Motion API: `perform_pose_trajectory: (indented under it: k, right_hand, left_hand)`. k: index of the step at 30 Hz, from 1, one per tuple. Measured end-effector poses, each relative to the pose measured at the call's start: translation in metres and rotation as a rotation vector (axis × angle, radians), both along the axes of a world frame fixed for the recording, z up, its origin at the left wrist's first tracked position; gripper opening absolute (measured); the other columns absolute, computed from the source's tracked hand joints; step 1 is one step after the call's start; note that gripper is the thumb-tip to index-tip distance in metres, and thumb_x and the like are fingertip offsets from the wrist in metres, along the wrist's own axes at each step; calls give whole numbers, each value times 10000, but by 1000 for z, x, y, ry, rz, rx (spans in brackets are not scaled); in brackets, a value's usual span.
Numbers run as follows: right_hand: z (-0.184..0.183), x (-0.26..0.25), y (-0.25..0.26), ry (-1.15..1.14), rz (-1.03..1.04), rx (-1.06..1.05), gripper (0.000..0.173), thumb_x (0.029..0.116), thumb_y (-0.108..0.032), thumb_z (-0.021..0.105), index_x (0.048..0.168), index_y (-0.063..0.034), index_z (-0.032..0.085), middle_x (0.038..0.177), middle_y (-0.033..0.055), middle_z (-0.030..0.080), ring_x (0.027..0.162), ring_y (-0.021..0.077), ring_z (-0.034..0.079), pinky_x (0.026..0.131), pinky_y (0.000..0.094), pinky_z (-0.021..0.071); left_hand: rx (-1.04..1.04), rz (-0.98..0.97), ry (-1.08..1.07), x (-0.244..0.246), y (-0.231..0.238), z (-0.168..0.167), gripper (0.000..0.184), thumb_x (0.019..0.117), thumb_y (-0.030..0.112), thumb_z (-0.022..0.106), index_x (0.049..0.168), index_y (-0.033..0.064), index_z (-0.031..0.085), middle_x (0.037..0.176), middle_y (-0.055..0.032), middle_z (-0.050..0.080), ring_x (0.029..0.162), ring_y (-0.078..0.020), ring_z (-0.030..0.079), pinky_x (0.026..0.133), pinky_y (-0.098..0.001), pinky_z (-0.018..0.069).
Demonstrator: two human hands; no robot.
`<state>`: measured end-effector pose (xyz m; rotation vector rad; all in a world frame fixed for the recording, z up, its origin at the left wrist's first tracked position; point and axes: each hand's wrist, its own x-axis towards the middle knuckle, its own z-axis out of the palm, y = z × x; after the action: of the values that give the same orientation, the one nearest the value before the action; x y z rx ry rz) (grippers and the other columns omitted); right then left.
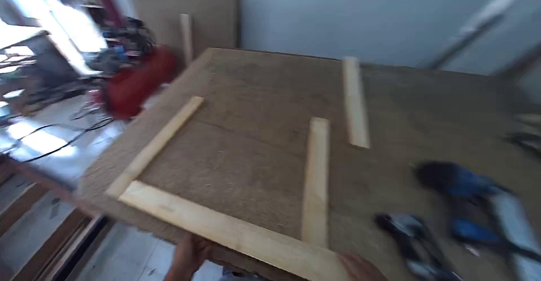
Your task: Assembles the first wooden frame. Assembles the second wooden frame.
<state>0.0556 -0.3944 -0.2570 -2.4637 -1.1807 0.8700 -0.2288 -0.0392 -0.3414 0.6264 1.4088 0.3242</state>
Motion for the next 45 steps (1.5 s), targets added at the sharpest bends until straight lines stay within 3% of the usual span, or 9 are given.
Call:
perform_pose_trajectory:
  k: [1, 5, 8, 10, 14, 17, 20, 25, 45]
  right_hand:
    - [-10, -1, -1, -1, -19, 4, 737, 804, -121, 826, 1479, -51, 538, 1489, 257, 513, 1397, 426, 482, 1169, 568, 389]
    - [-36, -6, 1, -33, -37, 3, 824, 750, -101, 850, 1500, -144, 513, 1513, 163, 502, 1405, 374, 471, 1154, 555, 408]
    - [-44, -10, 4, -10, -23, -2, 840, 746, -51, 821, 1514, -141, 492, 1514, 169, 495, 1400, 394, 467, 1134, 576, 418]
    - [-50, -11, 6, 27, -25, -35, 871, 754, -95, 839, 1537, -150, 461, 1519, 171, 488, 1409, 387, 462, 1153, 577, 398]
    - [-54, 1, 26, 101, -216, -138, 977, 785, -593, 801, 1553, -117, 430, 1516, 165, 509, 1391, 356, 494, 1132, 569, 418]
    - [-51, 20, 72, 88, -553, -185, 1056, 854, -743, 628, 1560, -1, 371, 1526, 222, 474, 1376, 373, 512, 1098, 557, 461]
    - [-68, 29, 110, 77, -737, -239, 1040, 830, -689, 689, 1488, 73, 424, 1452, 255, 519, 1312, 374, 563, 1057, 539, 495]
    - [-65, 47, 112, 61, -732, -329, 872, 789, -588, 741, 1353, 48, 550, 1348, 218, 604, 1218, 342, 629, 974, 534, 533]
    - [-103, 44, 71, 6, -789, -353, 918, 763, -709, 725, 1345, -23, 544, 1292, 183, 622, 1063, 341, 686, 846, 555, 574]
  left_hand:
    - [131, -246, 226, -3, -4, 4, 417, 1112, 312, 351, 1096, -18, 605, 834, -116, 658, 656, -192, 627, 592, -370, 541]
    - [780, -1180, 509, 10, -26, 45, 453, 931, 348, 719, 1169, -37, 696, 1148, -237, 701, 1124, -382, 661, 1009, -573, 504]
    - [1182, -1516, 366, 37, -38, 25, 794, 792, 433, 846, 1464, 117, 564, 1547, -233, 468, 1495, -470, 324, 1213, -679, 217]
    - [1206, -1722, 454, 61, -33, 11, 908, 781, 379, 851, 1564, 171, 441, 1623, -188, 379, 1535, -446, 248, 1215, -710, 125]
    - [1223, -1959, 558, 84, -12, -7, 906, 689, 388, 883, 1494, 196, 514, 1487, -97, 540, 1377, -375, 480, 1169, -653, 291]
    - [1216, -1977, 575, 84, -5, -11, 945, 667, 421, 895, 1505, 226, 505, 1498, -76, 537, 1387, -356, 479, 1176, -617, 309]
    - [1224, -1969, 573, 76, 1, -19, 980, 654, 456, 895, 1516, 220, 492, 1501, -89, 528, 1410, -343, 460, 1197, -587, 301]
    - [1145, -1978, 550, 72, 10, -6, 959, 704, 463, 886, 1536, 218, 476, 1523, -111, 507, 1424, -345, 449, 1218, -567, 273]
    - [1270, -1904, 511, 68, 70, -45, 1008, 603, 507, 932, 1493, 263, 525, 1473, -45, 551, 1392, -330, 468, 1138, -550, 407]
